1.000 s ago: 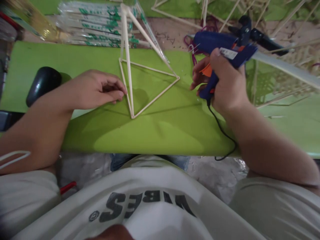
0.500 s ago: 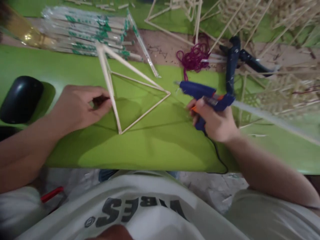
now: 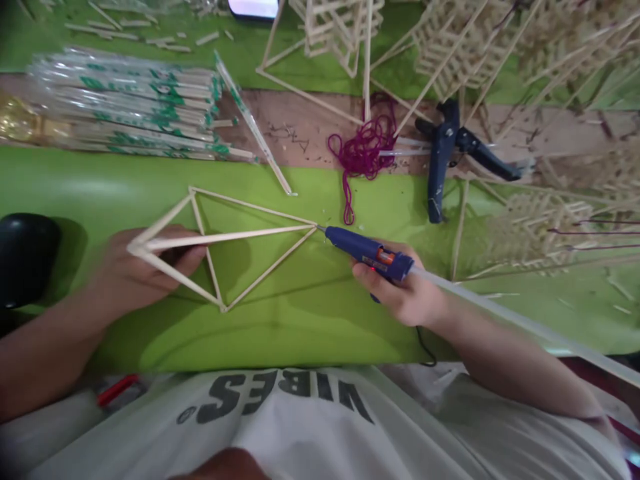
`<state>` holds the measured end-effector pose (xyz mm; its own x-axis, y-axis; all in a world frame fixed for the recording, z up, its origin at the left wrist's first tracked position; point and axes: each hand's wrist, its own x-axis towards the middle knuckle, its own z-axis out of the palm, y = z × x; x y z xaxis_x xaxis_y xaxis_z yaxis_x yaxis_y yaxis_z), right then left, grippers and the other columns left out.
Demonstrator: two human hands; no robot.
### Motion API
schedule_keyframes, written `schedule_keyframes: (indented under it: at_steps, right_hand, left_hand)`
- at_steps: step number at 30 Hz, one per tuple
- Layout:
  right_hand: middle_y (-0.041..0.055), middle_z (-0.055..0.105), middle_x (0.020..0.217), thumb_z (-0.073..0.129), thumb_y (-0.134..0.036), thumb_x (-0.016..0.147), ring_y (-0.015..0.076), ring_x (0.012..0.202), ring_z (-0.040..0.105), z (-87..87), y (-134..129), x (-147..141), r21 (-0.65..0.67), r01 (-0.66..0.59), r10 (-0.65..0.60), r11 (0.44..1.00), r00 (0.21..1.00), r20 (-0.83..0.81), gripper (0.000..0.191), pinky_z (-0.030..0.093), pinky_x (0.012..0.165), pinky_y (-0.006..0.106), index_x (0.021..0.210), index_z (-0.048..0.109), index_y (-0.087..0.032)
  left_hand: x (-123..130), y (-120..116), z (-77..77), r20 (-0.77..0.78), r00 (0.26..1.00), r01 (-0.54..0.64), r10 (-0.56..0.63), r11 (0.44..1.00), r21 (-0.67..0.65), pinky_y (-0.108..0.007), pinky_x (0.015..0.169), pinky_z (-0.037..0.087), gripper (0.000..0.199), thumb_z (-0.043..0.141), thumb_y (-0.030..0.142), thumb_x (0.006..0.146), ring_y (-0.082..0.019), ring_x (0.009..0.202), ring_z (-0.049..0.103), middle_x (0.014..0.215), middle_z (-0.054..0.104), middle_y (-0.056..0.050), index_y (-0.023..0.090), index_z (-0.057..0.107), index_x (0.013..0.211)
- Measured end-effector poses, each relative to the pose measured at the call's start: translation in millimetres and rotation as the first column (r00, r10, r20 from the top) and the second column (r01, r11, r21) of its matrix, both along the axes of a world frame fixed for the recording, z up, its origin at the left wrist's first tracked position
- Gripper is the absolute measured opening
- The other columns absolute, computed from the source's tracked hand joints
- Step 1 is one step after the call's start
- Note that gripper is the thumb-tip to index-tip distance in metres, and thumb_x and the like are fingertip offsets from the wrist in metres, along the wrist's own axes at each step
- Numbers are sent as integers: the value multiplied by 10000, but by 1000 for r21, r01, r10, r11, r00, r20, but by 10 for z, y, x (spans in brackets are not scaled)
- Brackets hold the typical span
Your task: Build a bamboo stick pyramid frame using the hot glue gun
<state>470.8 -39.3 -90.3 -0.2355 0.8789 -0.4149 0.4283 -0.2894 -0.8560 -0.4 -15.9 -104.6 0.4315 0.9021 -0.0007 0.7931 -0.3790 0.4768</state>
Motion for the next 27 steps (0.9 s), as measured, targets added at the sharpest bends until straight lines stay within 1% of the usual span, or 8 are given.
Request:
schedule_keyframes:
  at_steps: [2,5,8,11,16,19,23,27]
  right_hand:
    - [57,818,830,899,-731,1060,233,617,705,-35,-3,17,-42,33,-33,999,999,6,421,565,534,360,1014,914,-313]
    - [51,785,769,896,-762,1052,227,611,699,-88,-16,44,-50,44,-44,998,999,3,456,579,525,348,994,920,-310]
    - [62,798,785,898,-803,1029,227,597,701,-116,-20,55,-48,55,-55,997,998,-2,505,599,508,354,972,918,-301]
    - [63,811,794,901,-845,1002,234,579,704,-120,-1,48,-41,75,-76,996,997,0,528,604,484,362,1010,933,-318]
    - [94,854,855,902,-852,1003,252,629,758,-127,39,59,5,36,-36,999,999,25,558,624,522,368,912,905,-301]
    - [112,864,891,914,-875,985,243,647,768,-154,24,82,15,71,-71,997,997,7,607,629,549,355,923,906,-271]
    - [104,872,928,980,-896,906,197,611,739,-202,-8,68,16,148,-148,989,989,-20,650,614,543,319,1004,940,-255]
    - [87,872,927,1048,-978,715,143,586,709,-209,17,-33,13,239,-238,971,970,-39,783,611,544,266,920,918,-233]
  left_hand:
    - [-10,17,17,-2,1000,31,-31,999,-12,-320,725,575,170,734,309,1139,-186,777,795,1038,924,-8,282,891,1200]
    - [0,33,51,18,997,77,-77,997,-10,-328,770,605,145,746,280,1137,-210,849,840,1058,924,-44,240,872,1200]
    - [29,45,53,67,991,112,-116,992,56,-327,723,590,123,733,265,1143,-197,781,811,972,897,-52,224,849,1155]
    - [56,57,41,106,988,102,-113,989,107,-328,658,553,147,709,310,1153,-186,699,763,877,855,-40,249,833,1101]
    - [63,57,44,85,994,70,-72,997,24,-348,698,569,169,712,357,1144,-214,745,789,911,874,-49,284,860,1110]
    - [51,53,19,65,996,60,-61,998,20,-357,731,571,196,711,380,1151,-216,773,791,938,883,-53,288,879,1112]
    - [52,50,-20,80,994,76,-75,997,-12,-369,749,563,219,723,412,1149,-218,796,778,966,890,-61,278,895,1155]
    - [100,66,4,134,990,42,-34,998,-57,-326,699,508,290,694,421,1133,-174,727,710,916,862,-55,229,910,1102]
